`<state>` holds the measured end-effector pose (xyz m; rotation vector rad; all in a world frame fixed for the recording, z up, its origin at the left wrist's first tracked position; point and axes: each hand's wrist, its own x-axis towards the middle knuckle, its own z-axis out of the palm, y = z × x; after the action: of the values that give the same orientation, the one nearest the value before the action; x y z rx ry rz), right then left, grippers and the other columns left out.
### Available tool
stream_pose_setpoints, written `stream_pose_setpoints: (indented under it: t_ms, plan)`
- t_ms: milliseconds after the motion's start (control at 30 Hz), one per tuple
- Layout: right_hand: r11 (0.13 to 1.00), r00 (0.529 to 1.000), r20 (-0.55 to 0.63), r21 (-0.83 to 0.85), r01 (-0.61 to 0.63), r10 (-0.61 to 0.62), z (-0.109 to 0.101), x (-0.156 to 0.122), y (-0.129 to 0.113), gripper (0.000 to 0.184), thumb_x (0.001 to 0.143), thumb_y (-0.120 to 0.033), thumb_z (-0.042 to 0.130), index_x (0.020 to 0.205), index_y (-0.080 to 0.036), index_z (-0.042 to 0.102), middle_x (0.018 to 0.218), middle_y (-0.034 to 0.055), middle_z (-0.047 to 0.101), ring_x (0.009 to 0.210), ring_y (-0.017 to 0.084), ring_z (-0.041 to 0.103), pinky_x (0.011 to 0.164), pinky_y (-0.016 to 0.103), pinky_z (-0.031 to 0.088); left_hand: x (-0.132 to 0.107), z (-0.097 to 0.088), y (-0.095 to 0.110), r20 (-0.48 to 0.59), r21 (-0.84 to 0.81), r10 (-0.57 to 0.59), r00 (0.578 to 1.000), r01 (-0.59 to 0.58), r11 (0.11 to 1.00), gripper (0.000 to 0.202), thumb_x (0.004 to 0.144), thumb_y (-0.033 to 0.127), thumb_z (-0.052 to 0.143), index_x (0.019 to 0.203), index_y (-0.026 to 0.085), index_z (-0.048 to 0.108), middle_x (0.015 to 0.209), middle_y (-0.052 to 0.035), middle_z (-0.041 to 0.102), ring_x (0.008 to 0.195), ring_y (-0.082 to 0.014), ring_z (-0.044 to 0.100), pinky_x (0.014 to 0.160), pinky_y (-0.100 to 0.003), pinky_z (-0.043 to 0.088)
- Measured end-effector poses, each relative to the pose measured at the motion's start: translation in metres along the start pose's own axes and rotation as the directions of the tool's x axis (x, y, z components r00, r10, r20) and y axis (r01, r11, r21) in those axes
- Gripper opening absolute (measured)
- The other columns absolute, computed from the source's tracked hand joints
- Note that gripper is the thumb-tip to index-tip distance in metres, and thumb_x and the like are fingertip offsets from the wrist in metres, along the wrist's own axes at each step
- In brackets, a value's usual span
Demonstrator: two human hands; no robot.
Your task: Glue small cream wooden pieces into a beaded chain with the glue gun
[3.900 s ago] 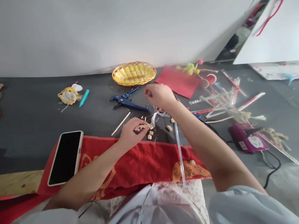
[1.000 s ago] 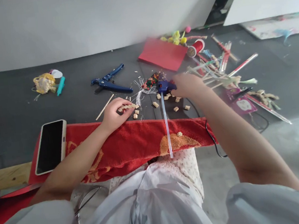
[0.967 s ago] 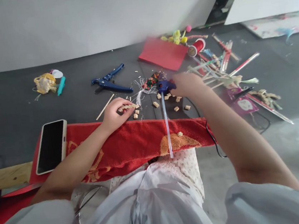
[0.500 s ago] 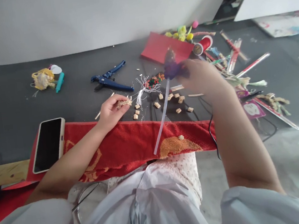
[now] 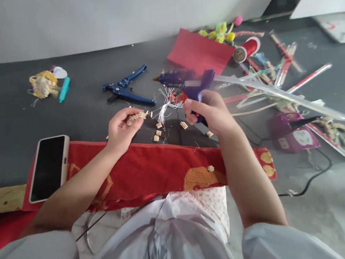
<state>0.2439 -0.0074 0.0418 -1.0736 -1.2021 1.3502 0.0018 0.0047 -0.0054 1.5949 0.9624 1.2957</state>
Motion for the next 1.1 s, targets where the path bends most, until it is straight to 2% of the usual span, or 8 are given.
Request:
stream_pose_setpoints:
  t_ms: [100, 200, 333, 533, 1100]
  plan:
    - [0.997, 0.998, 0.068, 0.07, -0.014, 0.009, 0.004, -0.003, 0.006, 0.038, 0.073, -0.051, 0.081, 0.079, -0.015, 0.068, 0.055, -0.0045, 0.053, 0.039, 0.005, 0.039, 0.039, 0.024, 0.04, 0.002, 0.0, -0.003, -0.011, -0.131, -0.086, 0.996, 0.084, 0.988, 0.035, 0.077, 0.05, 0.078, 0.092, 0.019, 0.07, 0.091, -0.0031, 0.072, 0.074, -0.009, 0.063, 0.066, -0.021, 0.053]
    - [0.997, 0.992, 0.123, 0.063, -0.035, 0.027, 0.004, -0.007, 0.01, 0.039, 0.076, -0.054, 0.078, 0.08, -0.017, 0.071, 0.055, -0.0026, 0.057, 0.039, 0.006, 0.044, 0.039, 0.025, 0.044, 0.002, -0.001, -0.006, -0.013, -0.259, -0.135, 0.991, 0.127, 0.958, 0.03, 0.075, 0.046, 0.081, 0.092, 0.023, 0.072, 0.087, 0.0007, 0.07, 0.063, -0.0046, 0.058, 0.056, -0.016, 0.05]
    - [0.995, 0.98, 0.177, -0.007, -0.095, 0.094, 0.003, -0.011, 0.01, 0.039, 0.077, -0.058, 0.076, 0.074, -0.02, 0.07, 0.059, 0.0001, 0.062, 0.042, 0.01, 0.055, 0.04, 0.026, 0.047, 0.002, -0.002, -0.006, 0.0, -0.361, -0.168, 0.986, 0.157, 0.919, 0.024, 0.075, 0.04, 0.083, 0.092, 0.026, 0.075, 0.083, 0.0025, 0.068, 0.063, -0.0027, 0.058, 0.057, -0.013, 0.051]
    - [0.986, 0.952, 0.256, -0.066, -0.155, 0.167, 0.004, -0.01, 0.007, 0.042, 0.075, -0.063, 0.075, 0.066, -0.022, 0.068, 0.06, 0.0013, 0.065, 0.043, 0.012, 0.06, 0.041, 0.026, 0.046, 0.004, -0.002, 0.001, 0.003, -0.399, -0.231, 0.973, 0.213, 0.892, 0.029, 0.07, 0.043, 0.086, 0.088, 0.024, 0.074, 0.069, 0.004, 0.064, 0.058, -0.0038, 0.059, 0.056, -0.014, 0.051]
    - [0.981, 0.953, 0.241, -0.113, -0.159, 0.183, 0.0, -0.013, 0.01, 0.047, 0.076, -0.065, 0.073, 0.061, -0.021, 0.063, 0.057, 0.0008, 0.061, 0.044, 0.011, 0.056, 0.039, 0.026, 0.043, 0.003, -0.005, -0.001, 0.066, -0.379, -0.166, 0.984, 0.178, 0.908, 0.021, 0.077, 0.04, 0.082, 0.091, 0.026, 0.074, 0.074, 0.0033, 0.063, 0.062, -0.0033, 0.058, 0.059, -0.015, 0.05]
